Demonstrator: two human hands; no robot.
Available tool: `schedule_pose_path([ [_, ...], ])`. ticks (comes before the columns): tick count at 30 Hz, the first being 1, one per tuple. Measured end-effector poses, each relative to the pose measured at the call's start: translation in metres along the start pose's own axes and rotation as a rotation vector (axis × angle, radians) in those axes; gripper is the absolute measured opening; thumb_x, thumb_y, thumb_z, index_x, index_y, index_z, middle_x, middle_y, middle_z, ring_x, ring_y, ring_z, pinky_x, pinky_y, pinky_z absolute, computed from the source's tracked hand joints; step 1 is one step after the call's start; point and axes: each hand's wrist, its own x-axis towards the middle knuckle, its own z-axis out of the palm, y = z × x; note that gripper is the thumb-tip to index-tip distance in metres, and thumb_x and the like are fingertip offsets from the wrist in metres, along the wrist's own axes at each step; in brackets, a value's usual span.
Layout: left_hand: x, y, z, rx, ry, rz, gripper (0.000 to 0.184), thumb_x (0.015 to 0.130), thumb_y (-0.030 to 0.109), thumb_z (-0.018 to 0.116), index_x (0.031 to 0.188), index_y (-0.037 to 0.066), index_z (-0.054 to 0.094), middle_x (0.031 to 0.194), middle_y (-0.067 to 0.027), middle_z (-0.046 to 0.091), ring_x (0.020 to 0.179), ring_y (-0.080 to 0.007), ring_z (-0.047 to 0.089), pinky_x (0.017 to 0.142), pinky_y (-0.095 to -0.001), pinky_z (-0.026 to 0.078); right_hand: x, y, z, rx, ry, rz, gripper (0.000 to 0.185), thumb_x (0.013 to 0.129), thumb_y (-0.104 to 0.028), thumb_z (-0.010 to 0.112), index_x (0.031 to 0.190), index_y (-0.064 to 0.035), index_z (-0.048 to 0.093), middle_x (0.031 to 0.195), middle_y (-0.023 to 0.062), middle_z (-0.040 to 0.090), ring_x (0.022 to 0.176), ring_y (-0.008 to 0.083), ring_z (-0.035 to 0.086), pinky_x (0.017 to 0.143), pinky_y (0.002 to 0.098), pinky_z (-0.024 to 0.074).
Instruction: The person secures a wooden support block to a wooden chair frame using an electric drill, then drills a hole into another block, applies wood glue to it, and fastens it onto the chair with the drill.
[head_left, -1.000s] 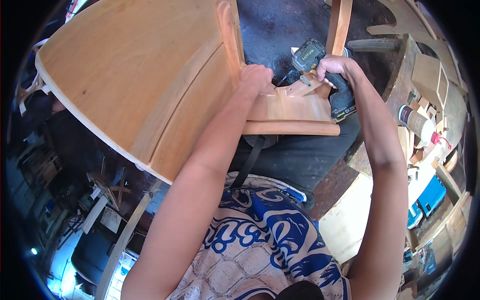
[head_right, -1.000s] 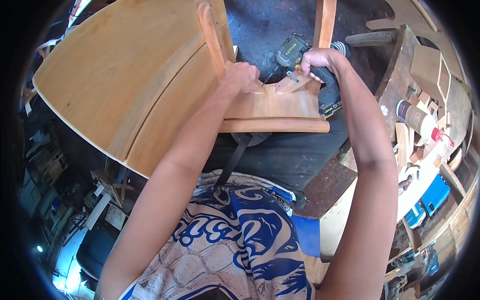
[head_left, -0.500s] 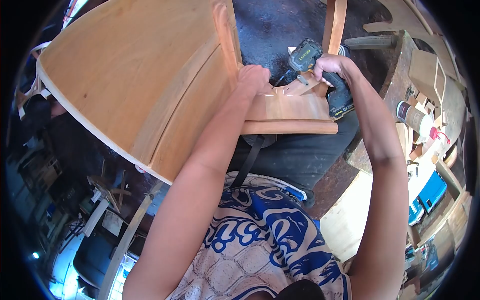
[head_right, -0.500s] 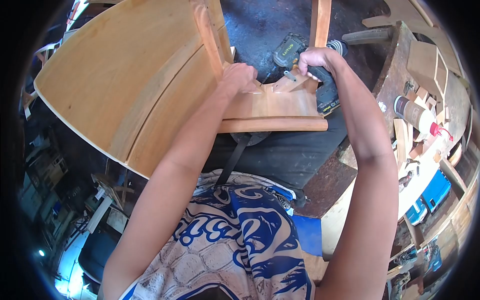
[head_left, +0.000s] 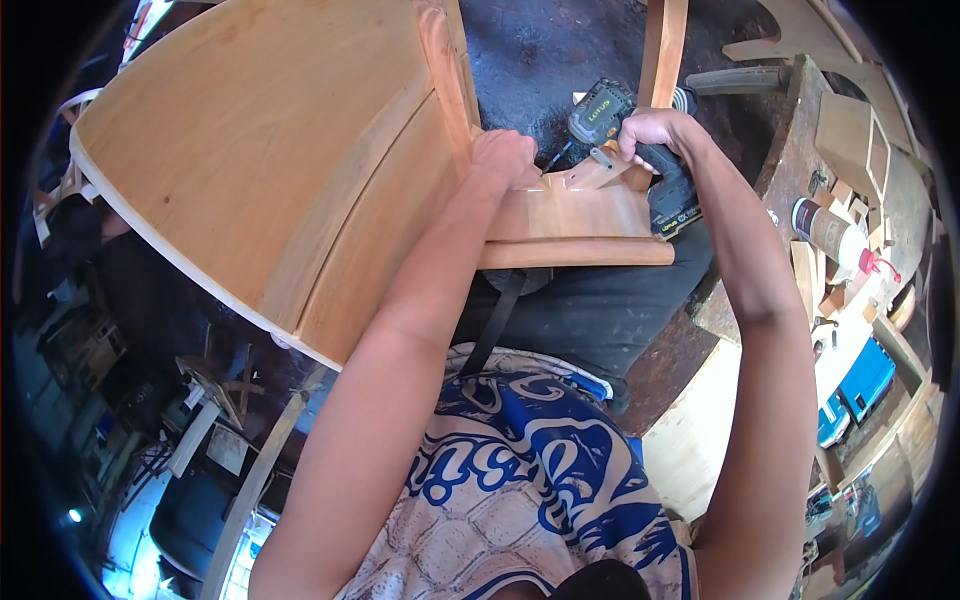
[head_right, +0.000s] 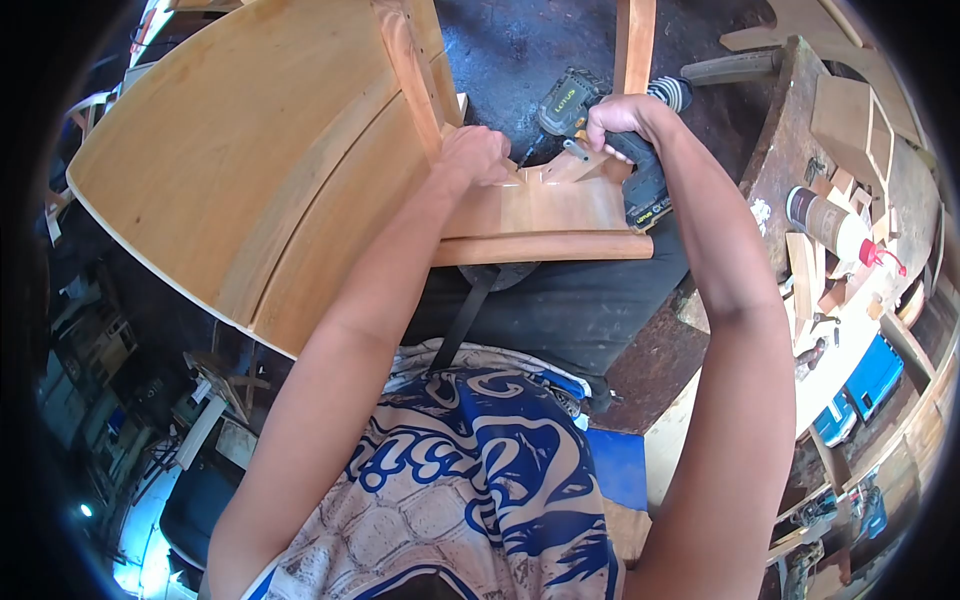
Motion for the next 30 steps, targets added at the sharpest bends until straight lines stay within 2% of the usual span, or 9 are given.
schedule_pose_path([
  [3, 0.0, -0.001, 0.0, 0.008, -0.02, 0.0, 0.024, 0.071, 0.027, 0.071, 0.09, 0.014, 0.079, 0.098, -0.0134, 0.075, 0.101, -0.0314, 0.071, 0.089, -0.0412, 0.055, 0.0, -0.001, 0.002, -0.036, 0.075, -0.033, 0.01, 0.067, -0.006, 0.068, 0.076, -0.0007, 0.068, 0.062, 0.0098, 0.06, 0.048, 0.0204, 0.057, 0.046, 0.034, 0.0484],
  [5, 0.002, -0.003, 0.0, 0.023, -0.012, 0.01, 0.024, 0.071, 0.027, 0.072, 0.09, 0.014, 0.079, 0.098, -0.0135, 0.075, 0.101, -0.0314, 0.071, 0.089, -0.0411, 0.055, -0.002, 0.0, 0.0, -0.051, 0.107, -0.06, 0.01, 0.068, -0.005, 0.067, 0.078, -0.0033, 0.068, 0.061, 0.0079, 0.058, 0.049, 0.0192, 0.055, 0.045, 0.0348, 0.0473],
  [9, 0.002, -0.002, -0.003, 0.019, -0.011, 0.001, 0.025, 0.07, 0.028, 0.072, 0.09, 0.014, 0.079, 0.098, -0.013, 0.076, 0.101, -0.0313, 0.071, 0.089, -0.0409, 0.055, -0.001, 0.002, -0.003, -0.029, 0.083, -0.094, 0.01, 0.068, -0.005, 0.067, 0.076, 0.0005, 0.068, 0.063, 0.0095, 0.059, 0.048, 0.02, 0.055, 0.045, 0.0345, 0.048],
  [19, 0.0, 0.001, -0.009, 0.049, -0.061, -0.018, 0.026, 0.07, 0.027, 0.072, 0.092, 0.016, 0.079, 0.1, -0.012, 0.076, 0.102, -0.0306, 0.071, 0.09, -0.0406, 0.055, 0.004, 0.007, -0.005, -0.022, 0.095, -0.13, 0.01, 0.067, -0.006, 0.07, 0.074, 0.001, 0.068, 0.063, 0.0102, 0.061, 0.049, 0.0213, 0.058, 0.045, 0.0347, 0.0483],
  [24, 0.003, -0.002, 0.002, 0.011, -0.008, 0.003, 0.026, 0.07, 0.027, 0.072, 0.092, 0.015, 0.079, 0.1, -0.0121, 0.076, 0.102, -0.0308, 0.071, 0.089, -0.0406, 0.055, 0.007, 0.0, 0.005, -0.189, 0.111, -0.104, 0.008, 0.067, -0.005, 0.069, 0.071, 0.0013, 0.067, 0.063, 0.0104, 0.061, 0.049, 0.0213, 0.057, 0.044, 0.0352, 0.0479],
  [28, 0.003, -0.002, 0.001, 0.026, 0.033, 0.0, 0.026, 0.071, 0.027, 0.072, 0.092, 0.014, 0.079, 0.099, -0.0114, 0.076, 0.1, -0.0308, 0.071, 0.089, -0.0407, 0.055, -0.002, -0.005, 0.003, -0.183, 0.166, -0.095, 0.008, 0.066, -0.005, 0.069, 0.07, 0.0018, 0.067, 0.063, 0.0109, 0.06, 0.048, 0.021, 0.057, 0.044, 0.0349, 0.0474],
  [30, 0.002, -0.002, 0.003, 0.014, 0.011, -0.006, 0.026, 0.071, 0.027, 0.072, 0.092, 0.014, 0.079, 0.1, -0.0116, 0.076, 0.101, -0.0306, 0.071, 0.089, -0.0408, 0.055, -0.004, 0.0, -0.001, -0.061, 0.131, -0.153, 0.009, 0.066, -0.006, 0.069, 0.07, 0.0023, 0.067, 0.063, 0.0114, 0.061, 0.048, 0.0207, 0.056, 0.044, 0.035, 0.0474],
])
